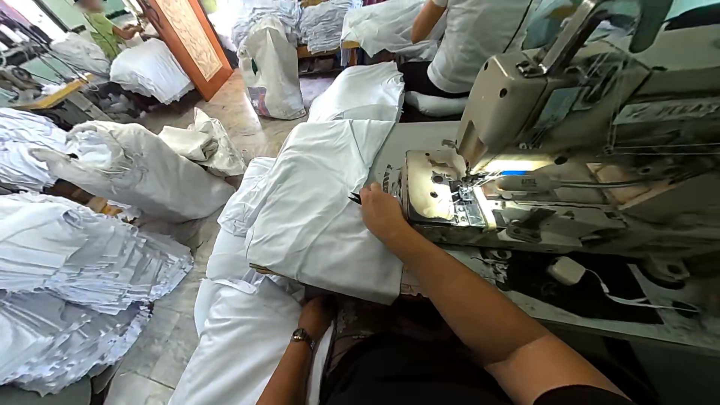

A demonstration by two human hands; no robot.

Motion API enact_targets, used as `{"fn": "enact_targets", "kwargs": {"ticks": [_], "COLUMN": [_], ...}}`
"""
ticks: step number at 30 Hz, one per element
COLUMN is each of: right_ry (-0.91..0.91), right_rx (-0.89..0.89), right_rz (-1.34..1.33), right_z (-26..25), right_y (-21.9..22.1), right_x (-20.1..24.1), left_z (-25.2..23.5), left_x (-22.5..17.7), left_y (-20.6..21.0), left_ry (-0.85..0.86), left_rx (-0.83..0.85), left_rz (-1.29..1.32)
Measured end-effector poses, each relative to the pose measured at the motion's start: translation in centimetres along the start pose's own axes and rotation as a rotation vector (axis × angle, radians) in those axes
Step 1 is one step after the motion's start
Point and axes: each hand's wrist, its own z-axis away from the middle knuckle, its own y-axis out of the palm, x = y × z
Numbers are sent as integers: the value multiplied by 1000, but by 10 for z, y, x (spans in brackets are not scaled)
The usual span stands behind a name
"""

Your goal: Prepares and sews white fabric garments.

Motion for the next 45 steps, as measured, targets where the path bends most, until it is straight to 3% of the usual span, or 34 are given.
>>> {"fn": "enact_targets", "kwargs": {"ticks": [6,13,19,28,31,33,36,38,40,42,45], "right_ry": [-183,47,-157,-265,-316,-235,-157,-220,-328,-413,-572], "right_rx": [-148,139,-168,-263,-360,-234,169,186,41,-36,-66], "right_rz": [-53,39,-33,7,-127,-296,-352,-413,-656,-895,-985], "right_z": [14,6,8,7,9,15,30,43,56,67,95], "right_y": [-5,-1,10,7,8,8,15,21,12,-16,-52], "right_x": [-7,-2,-11,-12,-15,-19,-25,-28,-36,-45,-53], "left_z": [29,44,55,63,59,56,64,77,86,91,66], "left_x": [-34,-51,-46,-50,-42,-39,-44,-53,-67,-96,-161], "left_y": [-14,-38,-25,-34,-20,-14,-29,-61,-110,-170,-239], "left_ry": [349,389,400,454,480,490,538,729,962,1102,1130], "left_rx": [9,135,128,126,120,106,212,380,493,266,-399], "left_rz": [-286,-309,-275,-259,-255,-239,-106,127,324,443,163]}}
